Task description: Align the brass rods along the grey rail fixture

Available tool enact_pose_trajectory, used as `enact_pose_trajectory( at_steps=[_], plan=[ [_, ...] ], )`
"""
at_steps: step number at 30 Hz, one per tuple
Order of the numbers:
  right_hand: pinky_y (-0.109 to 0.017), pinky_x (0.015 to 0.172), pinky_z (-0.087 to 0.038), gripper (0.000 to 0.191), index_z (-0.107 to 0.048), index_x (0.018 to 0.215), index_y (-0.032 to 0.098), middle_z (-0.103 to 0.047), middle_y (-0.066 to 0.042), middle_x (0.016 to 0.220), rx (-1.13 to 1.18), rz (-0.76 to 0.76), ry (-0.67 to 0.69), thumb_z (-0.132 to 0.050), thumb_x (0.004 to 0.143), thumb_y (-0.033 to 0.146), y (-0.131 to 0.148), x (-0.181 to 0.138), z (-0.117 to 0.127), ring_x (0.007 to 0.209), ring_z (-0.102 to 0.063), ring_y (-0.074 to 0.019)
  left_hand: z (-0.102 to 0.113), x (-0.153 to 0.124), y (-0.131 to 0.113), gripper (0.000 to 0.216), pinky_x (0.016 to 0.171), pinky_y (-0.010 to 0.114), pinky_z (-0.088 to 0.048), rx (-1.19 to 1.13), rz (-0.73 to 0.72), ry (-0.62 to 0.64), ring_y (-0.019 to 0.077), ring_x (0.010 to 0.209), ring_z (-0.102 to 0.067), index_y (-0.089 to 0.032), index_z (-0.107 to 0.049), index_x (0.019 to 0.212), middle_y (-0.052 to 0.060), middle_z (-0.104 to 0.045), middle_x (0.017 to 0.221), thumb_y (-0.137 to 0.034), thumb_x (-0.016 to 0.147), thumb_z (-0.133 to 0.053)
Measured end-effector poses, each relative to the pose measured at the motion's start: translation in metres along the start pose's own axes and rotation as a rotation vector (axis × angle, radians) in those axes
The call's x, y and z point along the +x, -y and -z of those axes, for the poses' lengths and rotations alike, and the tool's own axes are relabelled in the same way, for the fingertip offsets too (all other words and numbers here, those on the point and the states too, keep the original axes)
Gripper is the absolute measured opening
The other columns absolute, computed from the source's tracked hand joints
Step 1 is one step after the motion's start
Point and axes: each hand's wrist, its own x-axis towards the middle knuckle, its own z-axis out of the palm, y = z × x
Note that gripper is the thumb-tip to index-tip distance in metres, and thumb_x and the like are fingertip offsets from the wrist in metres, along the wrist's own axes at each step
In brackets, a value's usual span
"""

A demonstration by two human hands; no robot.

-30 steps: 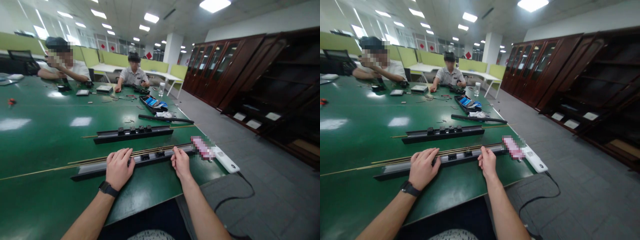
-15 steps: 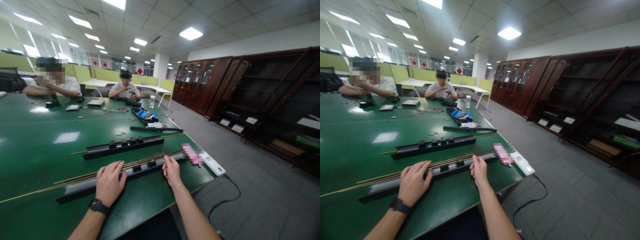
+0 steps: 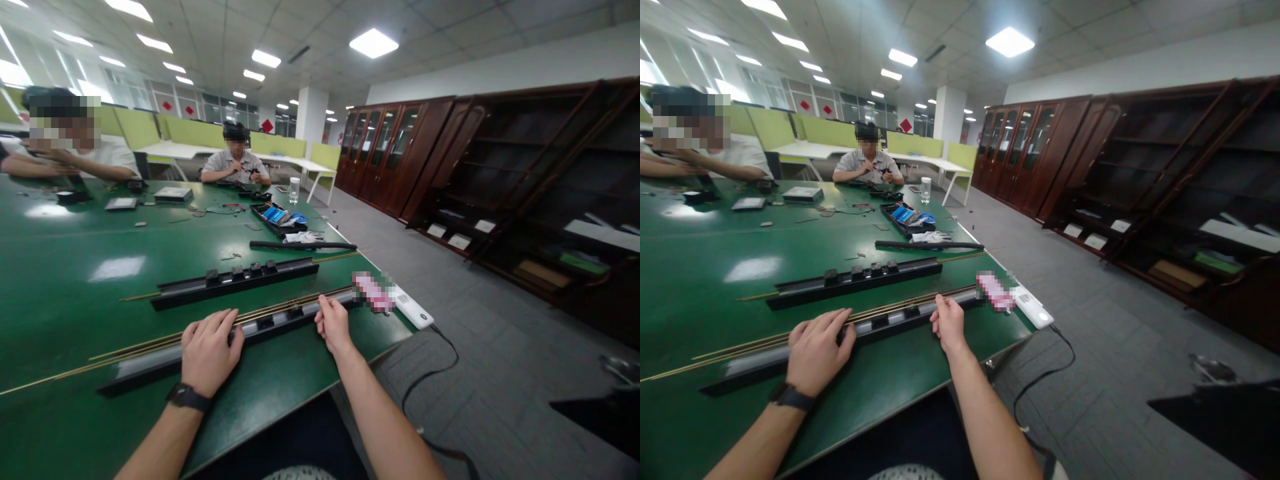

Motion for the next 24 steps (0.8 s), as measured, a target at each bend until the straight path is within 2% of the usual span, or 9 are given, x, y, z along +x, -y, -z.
enact_pose_trajectory(
  at_steps=[24],
  plan=[
    [-0.016, 0.025, -0.021, 0.05, -0.057, 0.08, 0.023, -0.06, 0.005, 0.049, -0.031, -0.028, -0.026, -0.078, 0.08, 0.068, -0.0006, 0.0037, -0.0023, 0.028, -0.043, -0.0079, -0.0027, 0.0002, -0.0005, 0.026, 0.103, 0.049, -0.038, -0.04, 0.057, 0.059, 0.0305, 0.116, -0.073, -0.023, -0.071, 0.124, 0.01, -0.079, 0.123, -0.028, 0.101, -0.059]
  ],
)
